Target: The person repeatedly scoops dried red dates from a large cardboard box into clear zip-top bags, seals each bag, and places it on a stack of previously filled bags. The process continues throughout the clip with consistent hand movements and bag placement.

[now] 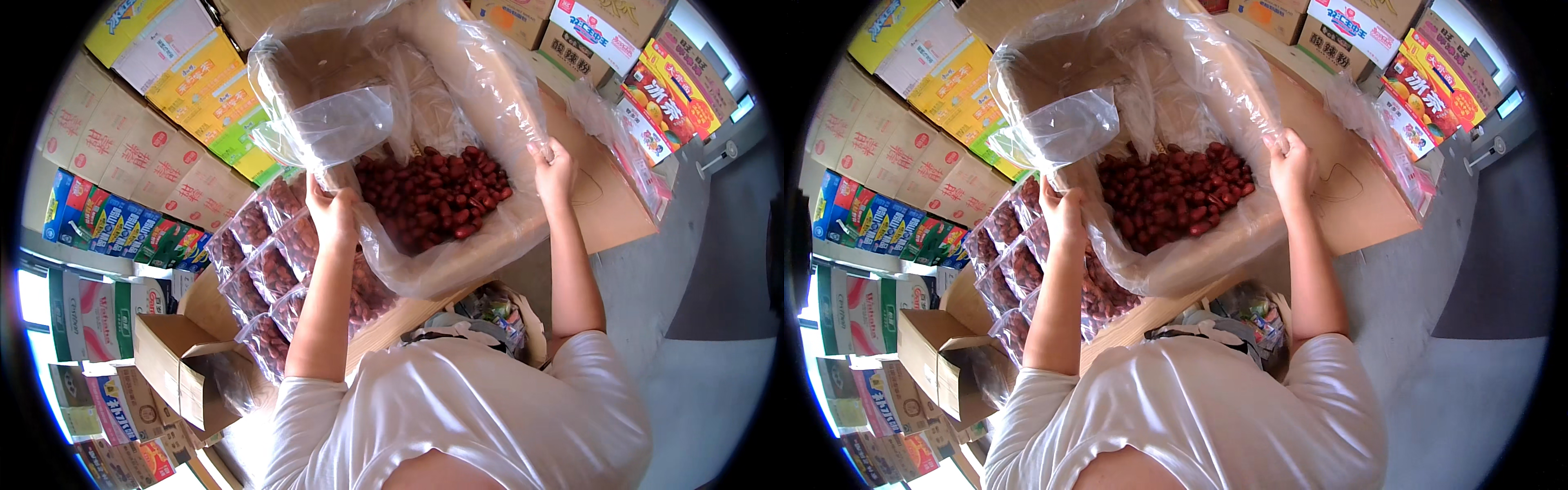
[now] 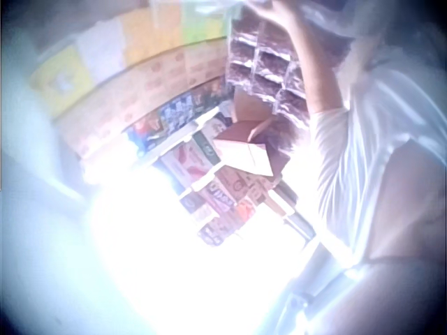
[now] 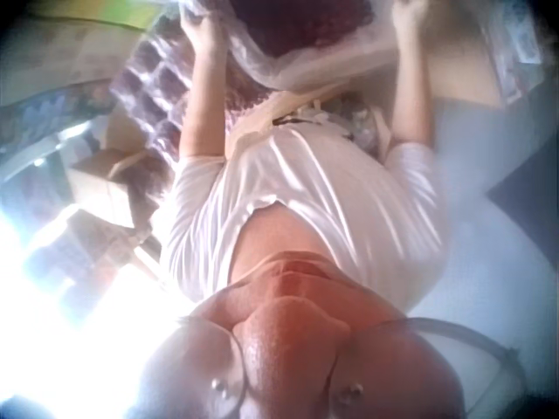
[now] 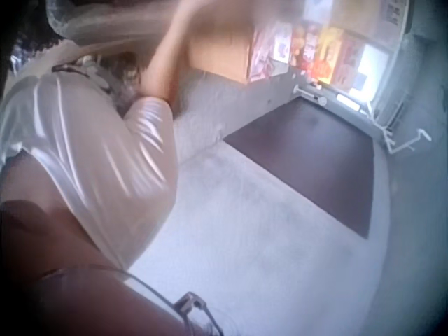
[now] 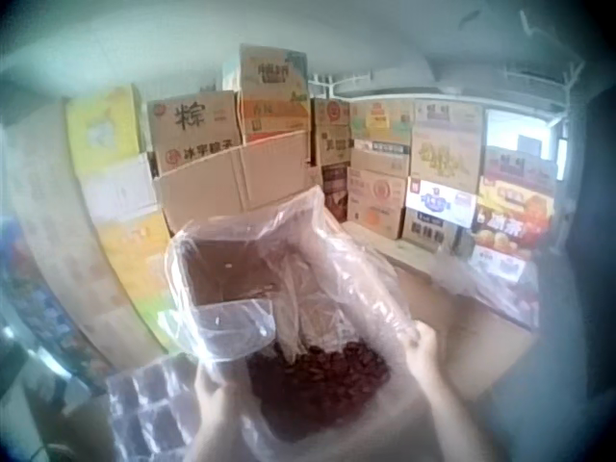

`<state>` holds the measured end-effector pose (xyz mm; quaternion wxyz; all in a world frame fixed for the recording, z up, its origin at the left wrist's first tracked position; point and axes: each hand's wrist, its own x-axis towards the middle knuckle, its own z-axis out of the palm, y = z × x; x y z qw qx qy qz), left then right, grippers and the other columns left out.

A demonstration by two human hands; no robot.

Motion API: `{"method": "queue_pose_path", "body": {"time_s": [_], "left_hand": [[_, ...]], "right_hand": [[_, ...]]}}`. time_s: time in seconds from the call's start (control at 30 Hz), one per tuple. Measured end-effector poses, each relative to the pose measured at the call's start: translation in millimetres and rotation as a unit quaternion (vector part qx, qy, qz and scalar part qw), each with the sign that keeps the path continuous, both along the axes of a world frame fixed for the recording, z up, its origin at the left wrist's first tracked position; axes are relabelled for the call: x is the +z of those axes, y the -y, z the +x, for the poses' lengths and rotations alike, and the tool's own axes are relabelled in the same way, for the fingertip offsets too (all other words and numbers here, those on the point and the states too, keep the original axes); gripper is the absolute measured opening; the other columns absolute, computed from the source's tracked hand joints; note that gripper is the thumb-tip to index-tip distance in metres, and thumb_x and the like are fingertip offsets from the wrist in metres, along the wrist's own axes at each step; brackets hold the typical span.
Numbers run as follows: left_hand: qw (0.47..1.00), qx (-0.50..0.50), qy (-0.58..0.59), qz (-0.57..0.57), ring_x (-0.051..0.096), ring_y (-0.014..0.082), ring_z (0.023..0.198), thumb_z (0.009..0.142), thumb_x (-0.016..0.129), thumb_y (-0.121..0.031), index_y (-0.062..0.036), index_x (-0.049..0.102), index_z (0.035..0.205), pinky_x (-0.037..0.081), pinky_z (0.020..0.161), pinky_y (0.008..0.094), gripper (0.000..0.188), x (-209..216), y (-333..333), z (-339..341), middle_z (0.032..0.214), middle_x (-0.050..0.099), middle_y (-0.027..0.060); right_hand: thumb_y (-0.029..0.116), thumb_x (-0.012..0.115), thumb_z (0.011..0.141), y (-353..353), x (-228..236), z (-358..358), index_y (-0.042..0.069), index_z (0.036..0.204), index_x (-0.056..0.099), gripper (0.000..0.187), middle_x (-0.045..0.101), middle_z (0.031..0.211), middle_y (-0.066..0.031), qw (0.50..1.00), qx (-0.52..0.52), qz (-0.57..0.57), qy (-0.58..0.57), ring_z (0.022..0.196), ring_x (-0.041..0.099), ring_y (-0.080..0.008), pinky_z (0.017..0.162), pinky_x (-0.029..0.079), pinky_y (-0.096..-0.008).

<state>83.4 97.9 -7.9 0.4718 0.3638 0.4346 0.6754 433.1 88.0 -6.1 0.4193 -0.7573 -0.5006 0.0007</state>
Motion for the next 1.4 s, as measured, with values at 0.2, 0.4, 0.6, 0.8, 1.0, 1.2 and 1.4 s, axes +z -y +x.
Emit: {"method": "queue_pose_path", "body": {"time_s": [0.2,0.4,0.6,0.8,1.0,1.2,1.4], "left_hand": [[0.999,-0.027,0.033,-0.022,0.055,0.0092,0.072,0.067,0.045,0.018,-0.0030,0.042,0.142,0.043,0.055,0.0196,0.077,-3,35,23,0.106,0.059,0.0077],[0.991,-0.032,0.023,-0.124,0.054,0.0085,0.075,0.067,0.044,0.020,-0.0038,0.038,0.144,0.042,0.055,0.0196,0.081,-31,61,40,0.115,0.058,0.0082],[0.986,-0.021,0.024,-0.164,0.059,0.0189,0.089,0.065,0.046,0.019,-0.0046,0.045,0.139,0.048,0.062,0.0262,0.077,-65,69,49,0.111,0.060,0.0094],[0.981,0.002,0.009,-0.194,0.054,0.0249,0.110,0.068,0.048,0.017,-0.0011,0.033,0.145,0.047,0.081,0.0290,0.081,-86,54,44,0.129,0.050,0.0144],[0.951,0.058,-0.264,-0.152,0.028,0.0402,0.138,0.066,0.065,-0.001,0.0053,0.023,0.147,0.023,0.115,0.0412,0.092,-129,48,32,0.146,0.030,0.0252],[0.882,0.019,-0.444,-0.157,0.010,0.0367,0.145,0.072,0.081,-0.039,-0.0050,0.011,0.154,0.011,0.108,0.0669,0.113,-78,64,4,0.158,0.016,0.0193],[0.805,-0.003,-0.575,0.147,0.038,0.0357,0.130,0.081,0.068,-0.019,-0.0027,0.037,0.146,0.021,0.111,0.0476,0.074,-6,51,-10,0.148,0.041,0.0168]], "right_hand": [[0.032,0.073,0.084,36,-5,15,0.009,0.103,0.069,0.030,0.070,0.082,-0.0162,0.999,0.004,-0.030,0.031,0.075,0.066,-0.0338,0.067,0.049,-0.0414],[0.032,0.073,0.084,60,-18,31,0.011,0.102,0.070,0.028,0.070,0.081,-0.0130,0.991,0.002,-0.131,0.035,0.075,0.066,-0.0328,0.069,0.049,-0.0421],[0.033,0.073,0.083,61,-41,37,0.012,0.101,0.070,0.028,0.070,0.083,-0.0123,0.980,0.006,-0.191,0.050,0.081,0.066,-0.0334,0.073,0.049,-0.0432],[0.036,0.074,0.081,35,-59,35,0.009,0.105,0.070,0.036,0.070,0.089,-0.0171,0.967,0.023,-0.239,0.090,0.088,0.066,-0.0369,0.078,0.050,-0.0455],[0.044,0.080,0.073,22,-55,35,0.003,0.104,0.067,0.053,0.070,0.093,-0.0174,0.960,0.013,-0.269,0.076,0.093,0.067,-0.0360,0.081,0.051,-0.0433],[0.040,0.090,0.063,31,-72,110,-0.002,0.128,0.039,0.092,0.053,0.125,-0.0255,0.954,0.092,-0.209,-0.194,0.111,0.058,-0.0395,0.092,0.049,-0.0436],[0.038,0.080,0.077,16,16,39,0.005,0.127,0.047,0.069,0.056,0.125,-0.0219,0.958,0.128,-0.088,0.242,0.111,0.058,-0.0391,0.098,0.045,-0.0424]]}}
